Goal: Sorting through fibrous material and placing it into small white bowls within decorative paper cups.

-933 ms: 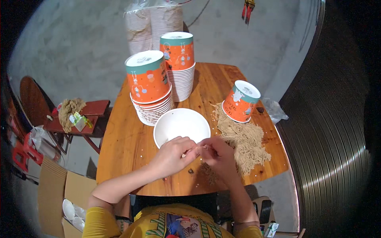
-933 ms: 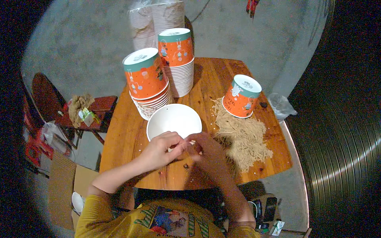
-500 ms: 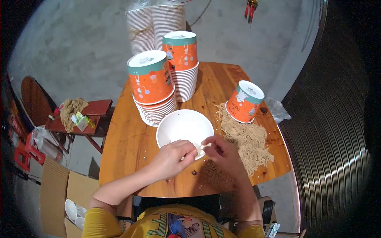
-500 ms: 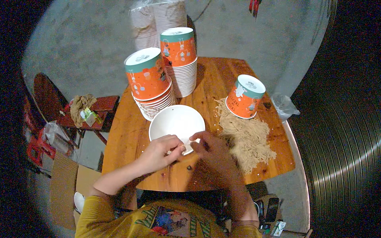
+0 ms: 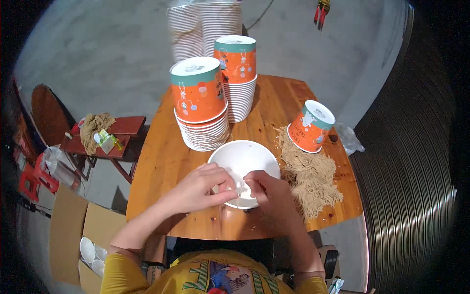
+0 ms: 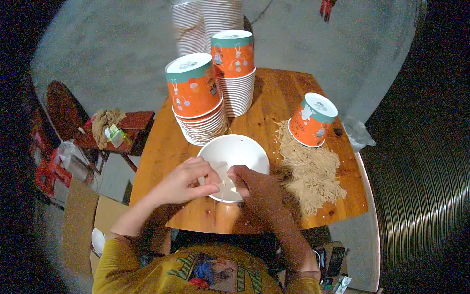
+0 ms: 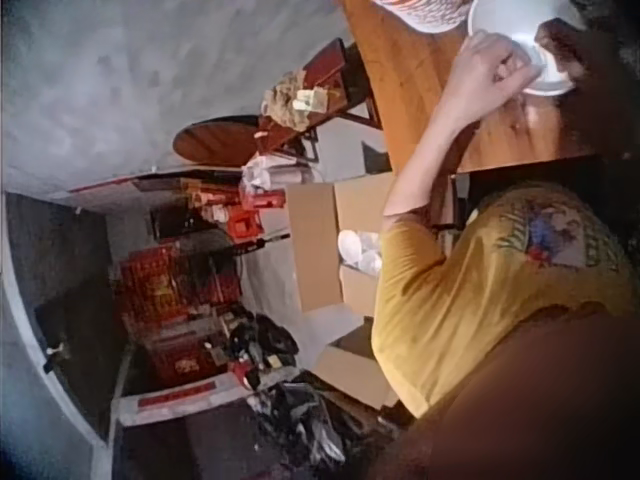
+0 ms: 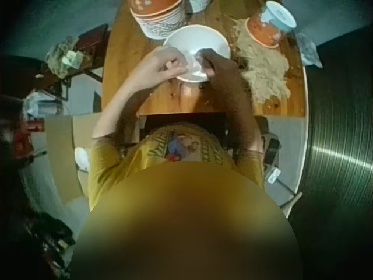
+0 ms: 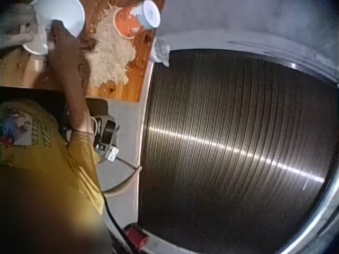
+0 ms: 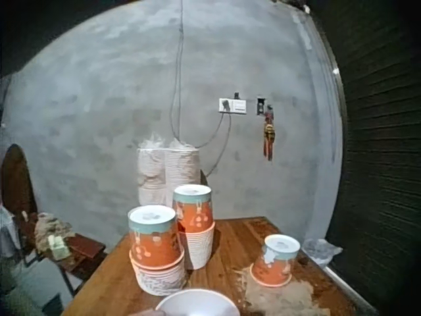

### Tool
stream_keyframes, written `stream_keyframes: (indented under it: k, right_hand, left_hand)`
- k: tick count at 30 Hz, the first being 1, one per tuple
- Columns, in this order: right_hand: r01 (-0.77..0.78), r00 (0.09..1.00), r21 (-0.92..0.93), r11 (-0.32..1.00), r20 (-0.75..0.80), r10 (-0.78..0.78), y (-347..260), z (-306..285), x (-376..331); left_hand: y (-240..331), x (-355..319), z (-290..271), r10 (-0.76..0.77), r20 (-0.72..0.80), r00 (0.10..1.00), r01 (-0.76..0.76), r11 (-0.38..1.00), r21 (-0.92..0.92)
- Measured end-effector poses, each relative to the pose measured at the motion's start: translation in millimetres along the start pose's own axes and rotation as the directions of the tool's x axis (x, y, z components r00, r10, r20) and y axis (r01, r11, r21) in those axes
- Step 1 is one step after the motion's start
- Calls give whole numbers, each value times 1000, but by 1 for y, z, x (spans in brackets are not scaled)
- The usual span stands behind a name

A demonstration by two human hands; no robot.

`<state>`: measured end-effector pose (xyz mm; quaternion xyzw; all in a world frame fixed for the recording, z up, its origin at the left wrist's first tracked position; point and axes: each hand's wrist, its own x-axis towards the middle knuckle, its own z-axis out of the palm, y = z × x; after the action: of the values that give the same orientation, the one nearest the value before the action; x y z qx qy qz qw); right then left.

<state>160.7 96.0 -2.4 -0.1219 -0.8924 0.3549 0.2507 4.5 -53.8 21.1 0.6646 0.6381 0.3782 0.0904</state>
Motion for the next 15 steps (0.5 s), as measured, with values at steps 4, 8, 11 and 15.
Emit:
stream_keyframes:
  k: [4, 8, 11, 15]
  right_hand:
    - [-106, 994, 20, 994, 2, 106, -18, 8, 0]
    - [-112, 992, 15, 994, -61, 113, -21, 18, -5]
    - [24, 978, -30, 999, -206, -30, -26, 20, -4]
    - [76, 970, -42, 996, -229, -84, -11, 10, 9]
  left_hand:
    - [7, -3, 24, -93, -232, 968, 76, 994, -81]
    - [16, -8, 31, -238, -277, 931, 237, 971, -36]
    - [12, -14, 32, -196, -264, 944, 211, 977, 27]
    - [5, -22, 25, -84, -84, 993, 93, 990, 105]
